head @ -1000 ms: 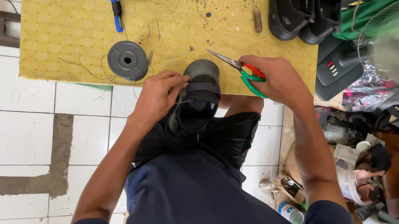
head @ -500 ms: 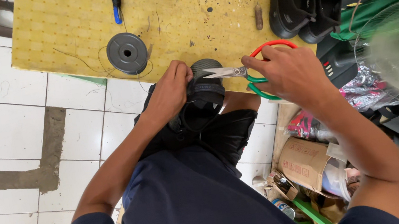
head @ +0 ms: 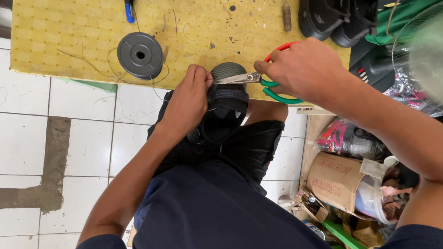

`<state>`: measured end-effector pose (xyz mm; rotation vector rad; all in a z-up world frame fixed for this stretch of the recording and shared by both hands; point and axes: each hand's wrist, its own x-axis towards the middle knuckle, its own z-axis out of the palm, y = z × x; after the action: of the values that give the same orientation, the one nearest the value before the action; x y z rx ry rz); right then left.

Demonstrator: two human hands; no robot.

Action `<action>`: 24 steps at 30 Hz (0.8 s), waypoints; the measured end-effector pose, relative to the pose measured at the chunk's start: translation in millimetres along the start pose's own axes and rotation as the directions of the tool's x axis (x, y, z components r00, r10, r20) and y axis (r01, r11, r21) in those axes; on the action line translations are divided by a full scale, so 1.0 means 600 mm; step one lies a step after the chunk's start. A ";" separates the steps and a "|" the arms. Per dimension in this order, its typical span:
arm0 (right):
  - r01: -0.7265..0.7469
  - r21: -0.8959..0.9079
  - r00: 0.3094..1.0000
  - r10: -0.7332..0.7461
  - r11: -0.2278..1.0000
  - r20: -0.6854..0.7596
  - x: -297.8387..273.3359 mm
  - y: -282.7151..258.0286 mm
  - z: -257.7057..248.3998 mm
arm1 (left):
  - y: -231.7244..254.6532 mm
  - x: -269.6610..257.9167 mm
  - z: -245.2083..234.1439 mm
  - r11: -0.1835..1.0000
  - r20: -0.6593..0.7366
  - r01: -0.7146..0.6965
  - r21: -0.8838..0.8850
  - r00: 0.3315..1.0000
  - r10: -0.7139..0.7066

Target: The person sews a black shoe using a needle and thread, repeatedly passing the needle through the shoe's upper and pulling the thread tight. They then use scissors to cut the thread and inspect the finished stitching.

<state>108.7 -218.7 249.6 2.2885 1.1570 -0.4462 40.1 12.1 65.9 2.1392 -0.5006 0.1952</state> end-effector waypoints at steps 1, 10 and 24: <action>0.003 -0.002 1.000 -0.003 1.000 0.000 0.004 0.001 0.009 | -0.001 -0.001 0.002 1.000 -0.003 0.002 0.000 1.000 -0.002; 0.058 -0.064 0.998 -0.055 0.996 0.040 0.015 -0.005 0.034 | 0.017 -0.006 0.002 0.997 -0.050 0.020 0.069 0.999 -0.016; 0.031 -0.131 0.999 -0.034 0.991 -0.015 0.011 -0.041 0.035 | 0.021 -0.015 0.016 0.981 -0.076 0.043 0.191 0.997 -0.029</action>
<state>91.5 -215.0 221.8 2.1680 1.1977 -0.3525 26.4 0.6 66.7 2.3182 -0.4142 0.3119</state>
